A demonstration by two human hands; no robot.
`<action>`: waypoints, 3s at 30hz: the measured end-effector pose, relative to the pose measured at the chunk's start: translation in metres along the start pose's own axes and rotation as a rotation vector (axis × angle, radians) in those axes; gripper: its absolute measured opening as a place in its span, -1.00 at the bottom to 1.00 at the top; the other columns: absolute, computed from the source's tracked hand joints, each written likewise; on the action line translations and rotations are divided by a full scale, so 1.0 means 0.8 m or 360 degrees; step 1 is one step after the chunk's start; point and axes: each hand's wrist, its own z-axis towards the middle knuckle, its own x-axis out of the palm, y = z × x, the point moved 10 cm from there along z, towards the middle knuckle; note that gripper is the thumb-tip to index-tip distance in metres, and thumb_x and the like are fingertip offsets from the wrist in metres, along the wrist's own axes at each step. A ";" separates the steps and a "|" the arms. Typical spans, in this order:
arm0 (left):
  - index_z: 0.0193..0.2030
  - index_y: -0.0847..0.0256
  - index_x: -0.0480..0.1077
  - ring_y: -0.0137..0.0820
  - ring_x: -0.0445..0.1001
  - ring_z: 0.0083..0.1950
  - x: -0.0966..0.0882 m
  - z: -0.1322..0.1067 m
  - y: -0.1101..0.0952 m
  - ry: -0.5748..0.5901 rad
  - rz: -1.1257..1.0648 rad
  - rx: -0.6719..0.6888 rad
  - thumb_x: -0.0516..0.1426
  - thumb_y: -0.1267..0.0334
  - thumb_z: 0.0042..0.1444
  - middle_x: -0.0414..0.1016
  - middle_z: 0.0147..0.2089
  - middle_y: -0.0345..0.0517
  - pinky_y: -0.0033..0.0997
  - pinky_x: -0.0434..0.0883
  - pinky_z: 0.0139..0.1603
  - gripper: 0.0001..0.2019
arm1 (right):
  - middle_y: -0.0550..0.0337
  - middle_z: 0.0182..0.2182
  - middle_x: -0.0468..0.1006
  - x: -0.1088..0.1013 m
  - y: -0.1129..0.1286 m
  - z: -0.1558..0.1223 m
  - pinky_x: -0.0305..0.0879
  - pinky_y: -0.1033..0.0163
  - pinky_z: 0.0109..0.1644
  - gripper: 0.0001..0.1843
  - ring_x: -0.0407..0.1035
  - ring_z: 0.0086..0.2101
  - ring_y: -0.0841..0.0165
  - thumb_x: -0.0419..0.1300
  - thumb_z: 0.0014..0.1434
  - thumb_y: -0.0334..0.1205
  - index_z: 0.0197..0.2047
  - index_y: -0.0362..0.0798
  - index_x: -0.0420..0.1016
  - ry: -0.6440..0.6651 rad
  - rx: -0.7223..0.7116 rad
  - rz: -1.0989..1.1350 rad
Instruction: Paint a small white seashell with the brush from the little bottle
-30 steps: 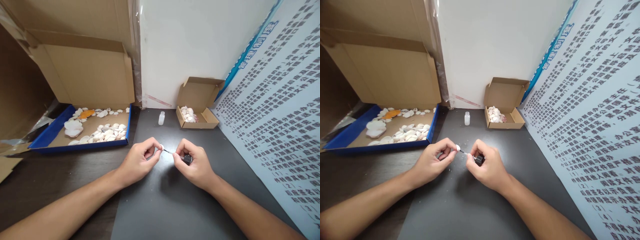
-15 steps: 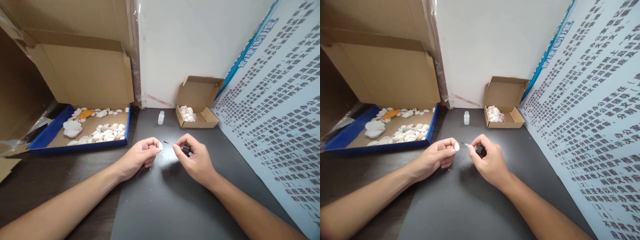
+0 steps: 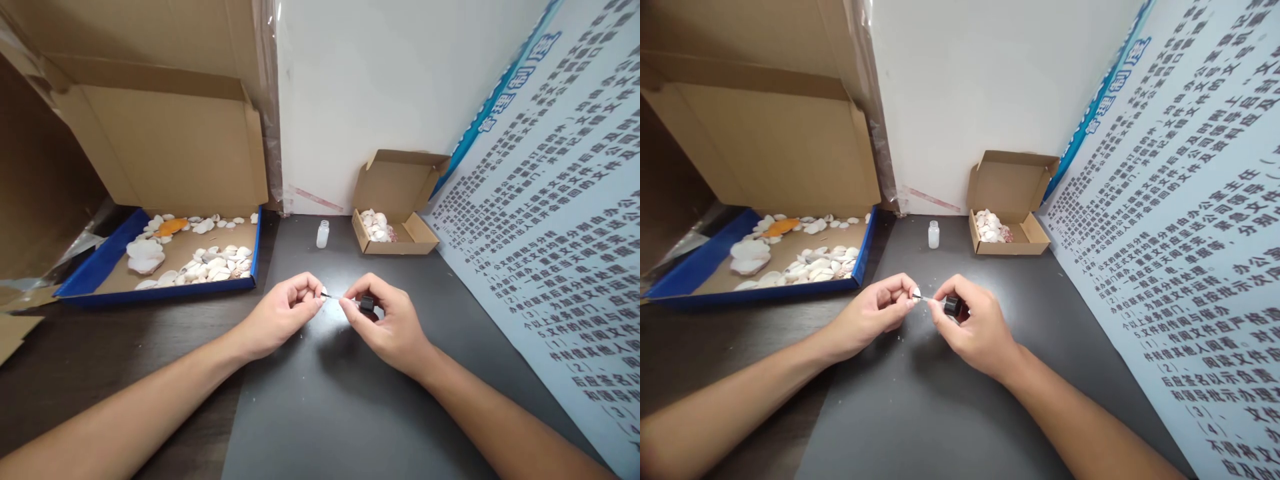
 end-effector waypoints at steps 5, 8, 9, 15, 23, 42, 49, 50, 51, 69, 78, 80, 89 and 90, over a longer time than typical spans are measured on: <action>-0.27 0.19 0.27 -0.56 -0.04 -0.53 0.001 -0.001 -0.003 0.0002 0.0059 0.0011 0.14 0.03 0.20 0.05 -0.50 -0.40 -0.53 0.00 -0.53 -0.73 | 0.32 -0.55 0.37 -0.005 -0.004 0.000 0.16 0.35 -0.52 -0.87 0.21 -0.57 0.47 0.21 0.21 -0.21 -0.36 -0.01 0.37 -0.0080 0.0058 0.0005; -0.28 0.19 0.27 -0.56 -0.02 -0.53 0.000 0.000 -0.005 -0.0004 0.0062 0.0010 0.15 0.02 0.19 0.05 -0.50 -0.41 -0.53 0.01 -0.52 -0.73 | 0.33 -0.56 0.36 -0.002 -0.002 0.002 0.15 0.34 -0.52 -0.87 0.19 -0.58 0.48 0.22 0.19 -0.23 -0.38 -0.01 0.37 -0.0024 0.0019 0.0007; -0.28 0.19 0.27 -0.56 -0.02 -0.53 0.000 0.000 -0.006 0.0000 0.0067 0.0009 0.15 0.03 0.19 0.04 -0.51 -0.41 -0.53 0.01 -0.52 -0.73 | 0.34 -0.56 0.35 -0.002 -0.003 0.003 0.15 0.34 -0.52 -0.88 0.18 -0.58 0.48 0.22 0.19 -0.24 -0.38 -0.01 0.37 -0.0022 0.0026 -0.0007; -0.28 0.20 0.28 -0.57 -0.02 -0.53 0.001 0.002 0.000 0.0016 0.0061 -0.0002 0.15 0.03 0.20 0.07 -0.52 -0.40 -0.53 -0.01 -0.53 -0.73 | 0.33 -0.57 0.34 -0.005 -0.013 0.004 0.15 0.34 -0.51 -0.86 0.20 -0.57 0.45 0.20 0.21 -0.19 -0.37 -0.01 0.37 -0.0050 0.0132 0.0008; -0.27 0.16 0.24 -0.61 -0.05 -0.59 -0.004 0.011 0.018 0.0068 -0.0410 -0.0052 0.22 0.03 0.16 0.04 -0.54 -0.45 -0.56 0.01 -0.57 -0.70 | 0.32 -0.56 0.30 0.022 -0.024 0.024 0.17 0.32 -0.43 -0.76 0.19 -0.52 0.43 0.10 0.28 -0.14 -0.42 -0.01 0.30 0.0037 0.0054 0.0126; -0.28 0.20 0.23 -0.56 -0.04 -0.51 -0.005 0.004 0.012 0.0058 0.0059 -0.0073 0.09 0.11 0.26 0.04 -0.52 -0.42 -0.53 0.01 -0.53 -0.79 | 0.41 -0.64 0.10 0.028 -0.026 0.027 0.00 0.35 -0.53 -0.67 0.00 -0.61 0.50 0.11 0.22 -0.30 -0.53 0.02 0.08 0.0052 -0.0035 0.0238; -0.29 0.19 0.22 -0.55 -0.03 -0.51 -0.007 0.001 0.008 0.0024 0.0124 -0.0096 0.08 0.17 0.24 0.04 -0.53 -0.44 -0.53 0.03 -0.52 -0.84 | 0.41 -0.65 0.12 0.032 -0.030 0.025 0.00 0.37 -0.54 -0.67 0.01 -0.62 0.51 0.11 0.22 -0.28 -0.53 0.01 0.09 0.0088 -0.0058 0.0326; -0.29 0.19 0.22 -0.55 -0.03 -0.51 -0.007 0.001 0.008 0.0019 0.0126 -0.0086 0.08 0.17 0.24 0.04 -0.53 -0.44 -0.53 0.03 -0.52 -0.84 | 0.41 -0.65 0.12 0.033 -0.030 0.024 0.00 0.37 -0.54 -0.67 0.01 -0.62 0.52 0.12 0.22 -0.28 -0.53 0.01 0.10 0.0087 -0.0058 0.0317; -0.29 0.19 0.22 -0.55 -0.03 -0.51 -0.007 0.001 0.008 0.0017 0.0128 -0.0079 0.08 0.18 0.24 0.05 -0.52 -0.43 -0.53 0.03 -0.51 -0.85 | 0.41 -0.65 0.12 0.032 -0.030 0.024 0.00 0.37 -0.54 -0.67 0.01 -0.62 0.52 0.12 0.22 -0.28 -0.53 0.01 0.10 0.0069 -0.0051 0.0306; -0.27 0.19 0.21 -0.55 -0.04 -0.50 -0.007 0.002 0.010 0.0032 0.0156 -0.0075 0.05 0.17 0.28 0.04 -0.51 -0.43 -0.53 0.02 -0.51 -0.84 | 0.42 -0.66 0.09 0.033 -0.024 0.022 -0.01 0.38 -0.55 -0.68 -0.01 -0.62 0.52 0.12 0.19 -0.32 -0.53 0.01 0.08 0.0102 -0.0129 0.0287; -0.27 0.18 0.22 -0.55 -0.02 -0.51 -0.007 0.002 0.010 0.0028 0.0164 -0.0068 0.06 0.17 0.27 0.07 -0.52 -0.42 -0.53 0.02 -0.51 -0.84 | 0.42 -0.67 0.12 0.028 -0.024 0.024 0.00 0.39 -0.56 -0.68 0.01 -0.63 0.53 0.11 0.21 -0.32 -0.52 0.00 0.09 0.0019 -0.0112 0.0262; -0.28 0.18 0.21 -0.55 -0.02 -0.50 -0.007 0.002 0.011 0.0028 0.0164 -0.0071 0.06 0.17 0.28 0.06 -0.52 -0.42 -0.53 0.02 -0.51 -0.84 | 0.42 -0.67 0.14 0.026 -0.026 0.025 0.01 0.39 -0.56 -0.68 0.02 -0.64 0.53 0.11 0.21 -0.31 -0.52 0.01 0.09 -0.0024 -0.0090 0.0251; -0.27 0.17 0.21 -0.56 0.01 -0.52 -0.008 0.001 0.013 0.0029 0.0113 -0.0086 0.06 0.14 0.29 0.07 -0.52 -0.42 -0.54 0.03 -0.52 -0.82 | 0.42 -0.65 0.14 0.026 -0.028 0.022 0.02 0.38 -0.54 -0.68 0.04 -0.62 0.51 0.12 0.23 -0.27 -0.51 0.01 0.11 0.0000 -0.0087 0.0310; -0.27 0.17 0.21 -0.56 0.01 -0.52 -0.008 0.001 0.013 0.0030 0.0111 -0.0085 0.06 0.14 0.29 0.07 -0.52 -0.42 -0.54 0.04 -0.51 -0.82 | 0.42 -0.65 0.13 0.027 -0.028 0.023 0.02 0.37 -0.54 -0.68 0.03 -0.62 0.51 0.12 0.22 -0.27 -0.52 0.01 0.11 0.0011 -0.0088 0.0292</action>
